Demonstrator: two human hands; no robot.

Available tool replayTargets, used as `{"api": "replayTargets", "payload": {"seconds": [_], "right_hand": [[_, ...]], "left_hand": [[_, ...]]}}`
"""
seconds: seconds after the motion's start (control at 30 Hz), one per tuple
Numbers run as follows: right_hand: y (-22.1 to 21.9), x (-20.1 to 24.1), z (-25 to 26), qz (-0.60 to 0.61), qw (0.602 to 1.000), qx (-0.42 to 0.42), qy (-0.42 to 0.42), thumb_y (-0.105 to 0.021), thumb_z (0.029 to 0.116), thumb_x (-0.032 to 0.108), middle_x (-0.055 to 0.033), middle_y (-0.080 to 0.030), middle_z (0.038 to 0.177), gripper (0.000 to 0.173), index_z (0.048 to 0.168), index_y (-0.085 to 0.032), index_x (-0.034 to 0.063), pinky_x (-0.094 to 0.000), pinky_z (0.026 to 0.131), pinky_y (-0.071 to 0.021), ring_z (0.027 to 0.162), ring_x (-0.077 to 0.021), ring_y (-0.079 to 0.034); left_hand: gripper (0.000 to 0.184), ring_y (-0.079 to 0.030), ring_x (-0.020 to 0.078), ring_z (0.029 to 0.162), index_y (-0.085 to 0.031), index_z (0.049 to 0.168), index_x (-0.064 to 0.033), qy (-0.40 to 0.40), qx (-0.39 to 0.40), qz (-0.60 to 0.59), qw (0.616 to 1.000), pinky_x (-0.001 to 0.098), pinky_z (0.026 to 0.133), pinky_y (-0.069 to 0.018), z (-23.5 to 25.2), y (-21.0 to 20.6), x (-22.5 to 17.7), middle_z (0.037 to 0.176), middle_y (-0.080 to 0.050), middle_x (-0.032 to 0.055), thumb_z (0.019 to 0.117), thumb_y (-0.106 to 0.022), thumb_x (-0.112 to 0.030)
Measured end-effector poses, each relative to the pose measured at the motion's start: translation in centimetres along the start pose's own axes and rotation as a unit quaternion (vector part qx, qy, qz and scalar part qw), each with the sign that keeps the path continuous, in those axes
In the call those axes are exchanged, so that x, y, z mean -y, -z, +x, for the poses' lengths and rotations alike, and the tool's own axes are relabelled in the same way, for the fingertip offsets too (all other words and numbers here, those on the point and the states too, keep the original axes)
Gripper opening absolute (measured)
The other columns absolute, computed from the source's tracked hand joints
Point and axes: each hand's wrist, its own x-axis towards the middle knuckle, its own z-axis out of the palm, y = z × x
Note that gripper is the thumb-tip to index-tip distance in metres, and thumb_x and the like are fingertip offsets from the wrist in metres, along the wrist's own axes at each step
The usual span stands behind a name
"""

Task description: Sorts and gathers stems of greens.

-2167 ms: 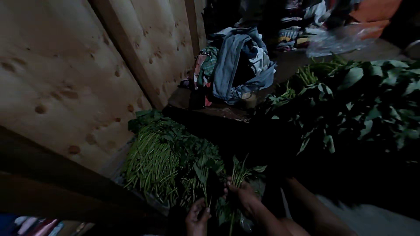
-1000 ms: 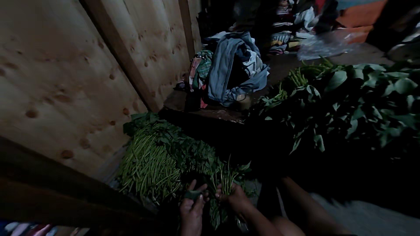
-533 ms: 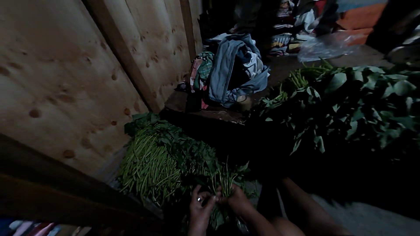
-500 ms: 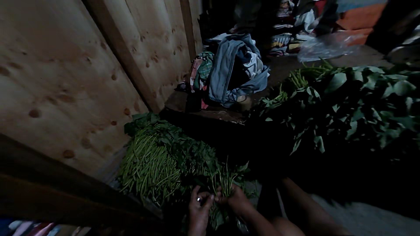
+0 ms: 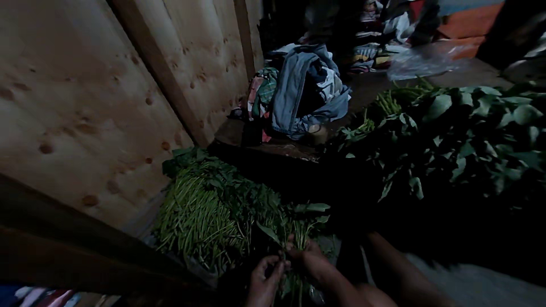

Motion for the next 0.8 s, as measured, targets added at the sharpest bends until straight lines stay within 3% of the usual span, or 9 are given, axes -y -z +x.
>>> {"api": "replayTargets", "payload": {"seconds": [0.07, 0.2, 0.27, 0.37, 0.53, 0.67, 0.73, 0.77, 0.8], "right_hand": [[0.0, 0.0, 0.0, -0.003, 1.000, -0.002, 0.004, -0.058, 0.1000, -0.003, -0.0067, -0.067, 0.096, 0.027, 0.125, -0.051, 0.0036, -0.0320, 0.069, -0.0591, 0.077, -0.0156, -0.068], [0.0, 0.1, 0.0, -0.036, 0.999, -0.014, -0.005, -0.064, 0.0970, -0.002, -0.0049, -0.064, 0.093, 0.025, 0.120, -0.056, 0.0024, -0.0289, 0.068, -0.0576, 0.075, -0.0121, -0.065], [0.1, 0.0, 0.0, -0.046, 0.999, -0.011, -0.001, -0.065, 0.0964, -0.002, -0.0041, -0.063, 0.092, 0.024, 0.118, -0.057, 0.0024, -0.0281, 0.067, -0.0562, 0.074, -0.0114, -0.063], [0.3, -0.1, 0.1, -0.047, 0.999, -0.001, 0.004, -0.065, 0.0969, -0.002, -0.0043, -0.066, 0.092, 0.022, 0.117, -0.058, 0.0025, -0.0269, 0.065, -0.0557, 0.071, -0.0108, -0.063], [0.4, -0.4, 0.3, -0.079, 0.997, -0.019, -0.005, -0.066, 0.0958, -0.002, -0.0064, -0.066, 0.093, 0.025, 0.120, -0.058, 0.0014, -0.0293, 0.066, -0.0570, 0.072, -0.0132, -0.064], [0.2, 0.0, 0.3, -0.053, 0.991, -0.114, -0.035, -0.065, 0.0973, -0.001, -0.0105, -0.063, 0.100, 0.034, 0.129, -0.053, 0.0000, -0.0315, 0.069, -0.0565, 0.078, -0.0154, -0.064], [0.4, -0.4, 0.7, -0.060, 0.988, -0.141, -0.029, -0.067, 0.0958, -0.001, -0.0118, -0.063, 0.101, 0.035, 0.128, -0.054, -0.0013, -0.0324, 0.069, -0.0562, 0.079, -0.0161, -0.064], [0.5, -0.7, 0.8, -0.070, 0.985, -0.155, -0.020, -0.068, 0.0955, 0.000, -0.0125, -0.064, 0.101, 0.035, 0.128, -0.056, -0.0022, -0.0328, 0.070, -0.0559, 0.079, -0.0166, -0.064], [0.6, -0.9, 0.9, -0.081, 0.981, -0.174, -0.006, -0.068, 0.0965, 0.002, -0.0134, -0.065, 0.101, 0.034, 0.128, -0.056, -0.0034, -0.0331, 0.071, -0.0567, 0.079, -0.0170, -0.065]], "left_hand": [[0.020, -0.069, 0.0131, 0.077, -0.062, 0.112, 0.0047, -0.015, -0.004, 0.017, 1.000, 0.0284, 0.066, -0.0581, -0.3, -0.2, 0.1, 0.106, -0.071, 0.0120, 0.0957, -0.067, -0.005], [0.022, -0.060, 0.0083, 0.064, -0.064, 0.101, 0.0042, -0.031, -0.029, 0.079, 0.996, 0.0235, 0.059, -0.0524, -0.2, -0.5, 0.3, 0.084, -0.065, 0.0074, 0.0893, -0.077, -0.009], [0.018, -0.054, 0.0067, 0.053, -0.064, 0.100, 0.0025, 0.000, -0.015, 0.102, 0.995, 0.0222, 0.051, -0.0479, 0.0, -0.5, 0.1, 0.075, -0.063, 0.0052, 0.0969, -0.070, -0.014], [0.029, -0.051, 0.0059, 0.047, -0.064, 0.105, 0.0032, 0.055, 0.004, 0.068, 0.996, 0.0211, 0.046, -0.0450, -0.2, -1.0, 0.0, 0.076, -0.066, 0.0055, 0.1093, -0.048, -0.020], [0.036, -0.041, 0.0029, 0.040, -0.063, 0.097, 0.0044, 0.113, -0.074, -0.085, 0.987, 0.0169, 0.038, -0.0348, -0.4, -2.2, 0.7, 0.067, -0.063, 0.0046, 0.1105, -0.035, -0.014], [0.032, -0.054, 0.0060, 0.048, -0.062, 0.103, 0.0077, 0.101, -0.049, -0.048, 0.992, 0.0207, 0.046, -0.0470, -0.9, -2.5, 1.5, 0.071, -0.065, 0.0050, 0.1086, -0.036, -0.008], [0.028, -0.058, 0.0076, 0.056, -0.064, 0.100, 0.0079, 0.031, -0.019, 0.107, 0.994, 0.0230, 0.055, -0.0517, -0.8, -2.1, 2.0, 0.071, -0.062, 0.0044, 0.1063, -0.041, -0.006], [0.027, -0.061, 0.0139, 0.063, -0.068, 0.100, 0.0079, -0.005, -0.011, 0.232, 0.973, 0.0297, 0.063, -0.0536, -0.7, -1.9, 1.9, 0.074, -0.064, 0.0087, 0.1036, -0.046, -0.008], [0.029, -0.069, 0.0270, 0.076, -0.072, 0.099, 0.0071, -0.023, -0.006, 0.352, 0.936, 0.0437, 0.075, -0.0558, -0.5, -1.8, 1.5, 0.081, -0.070, 0.0172, 0.1014, -0.052, -0.014]]}}
